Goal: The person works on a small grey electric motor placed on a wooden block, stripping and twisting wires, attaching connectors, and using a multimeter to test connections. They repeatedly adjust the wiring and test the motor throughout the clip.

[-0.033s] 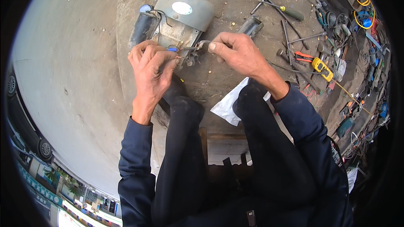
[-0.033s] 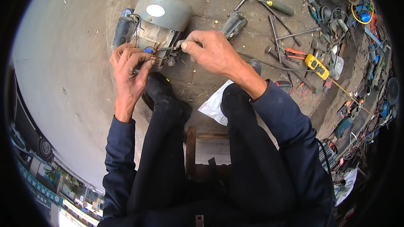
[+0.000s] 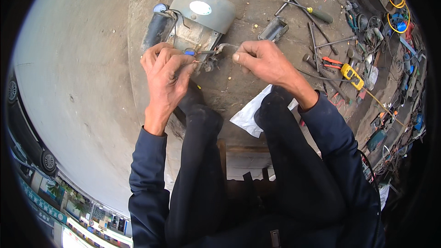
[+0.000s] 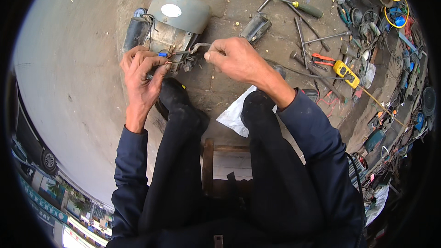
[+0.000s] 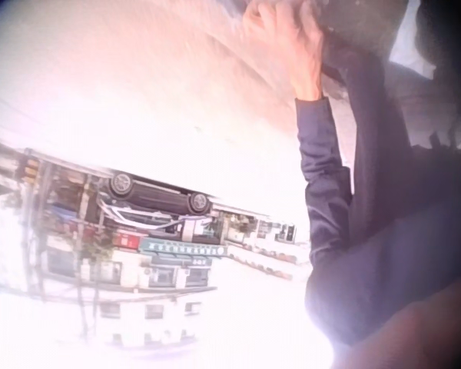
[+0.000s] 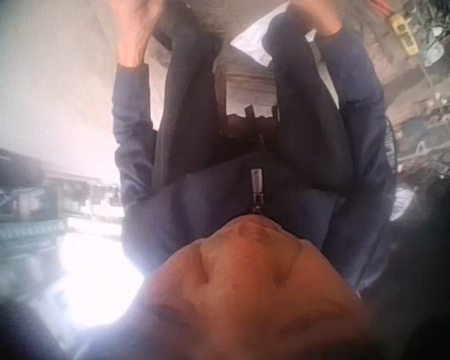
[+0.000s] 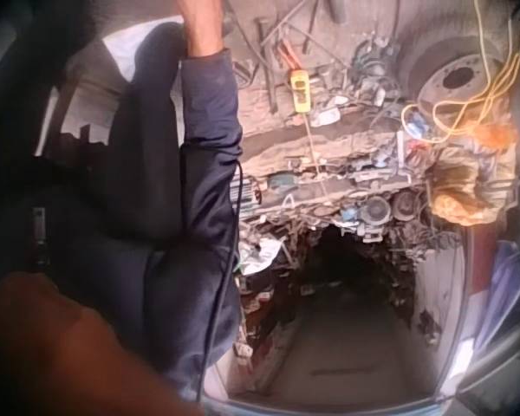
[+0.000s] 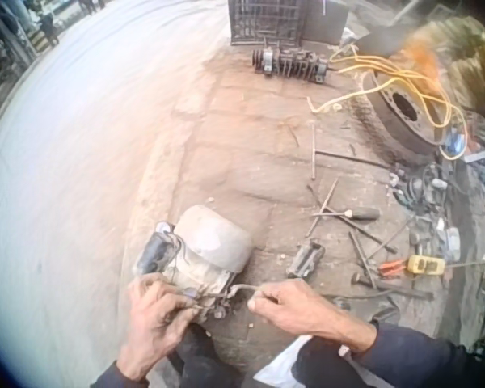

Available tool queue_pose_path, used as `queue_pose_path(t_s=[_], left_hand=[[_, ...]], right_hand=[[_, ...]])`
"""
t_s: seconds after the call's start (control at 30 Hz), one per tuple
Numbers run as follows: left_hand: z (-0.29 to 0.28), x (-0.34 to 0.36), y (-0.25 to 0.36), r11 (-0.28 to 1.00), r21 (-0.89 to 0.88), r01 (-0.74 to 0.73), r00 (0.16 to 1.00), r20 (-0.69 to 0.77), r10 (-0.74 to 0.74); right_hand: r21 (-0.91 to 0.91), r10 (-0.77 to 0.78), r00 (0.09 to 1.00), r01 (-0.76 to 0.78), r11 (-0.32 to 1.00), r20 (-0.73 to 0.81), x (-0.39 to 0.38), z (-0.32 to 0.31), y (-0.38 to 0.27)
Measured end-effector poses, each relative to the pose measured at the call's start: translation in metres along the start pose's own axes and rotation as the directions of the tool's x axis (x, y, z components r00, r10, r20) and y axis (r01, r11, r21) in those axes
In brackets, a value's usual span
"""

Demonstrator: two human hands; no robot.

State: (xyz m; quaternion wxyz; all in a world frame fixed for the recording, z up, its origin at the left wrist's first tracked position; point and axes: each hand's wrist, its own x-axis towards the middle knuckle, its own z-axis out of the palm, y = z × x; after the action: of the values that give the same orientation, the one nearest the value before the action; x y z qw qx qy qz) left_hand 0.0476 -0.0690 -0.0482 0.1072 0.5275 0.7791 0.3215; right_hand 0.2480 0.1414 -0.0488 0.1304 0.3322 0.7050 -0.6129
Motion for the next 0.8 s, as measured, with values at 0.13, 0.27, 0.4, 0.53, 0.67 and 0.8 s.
queue_pose_path(t_s=[0.13, 0.27, 0.4, 0.53, 0.67, 0.8], left_hand=[[0.001, 0.0, -0.002, 1.0, -0.006, -0.013, 1.0, -0.012, 0.013], [0.003, 0.002, -0.002, 1.0, -0.017, -0.024, 0.999, -0.022, 0.023], [0.001, 0.0, 0.0, 1.0, 0.005, -0.003, 1.0, 0.016, 0.003], [0.002, 0.001, 0.0, 1.0, 0.001, -0.009, 1.0, 0.0, 0.009], [0.003, 0.002, 0.0, 1.0, -0.021, 0.002, 1.0, -0.011, -0.002], [0.001, 0.0, 0.002, 1.0, 0.009, 0.021, 0.999, 0.03, -0.021]], right_hand=[[-0.578, 0.077, 0.98, 0.045, 0.815, 0.184, -0.009, 0.002, 0.058], [-0.674, 0.214, 0.97, -0.081, 0.734, 0.117, -0.019, 0.028, 0.111], [-0.661, 0.255, 0.963, -0.134, 0.739, 0.09, -0.023, 0.038, 0.131], [-0.611, 0.235, 0.971, -0.168, 0.773, 0.032, -0.028, 0.032, 0.124], [-0.594, 0.223, 0.975, -0.169, 0.786, 0.019, -0.027, 0.03, 0.108], [-0.595, 0.252, 0.966, -0.171, 0.785, 0.056, -0.024, 0.028, 0.093]])
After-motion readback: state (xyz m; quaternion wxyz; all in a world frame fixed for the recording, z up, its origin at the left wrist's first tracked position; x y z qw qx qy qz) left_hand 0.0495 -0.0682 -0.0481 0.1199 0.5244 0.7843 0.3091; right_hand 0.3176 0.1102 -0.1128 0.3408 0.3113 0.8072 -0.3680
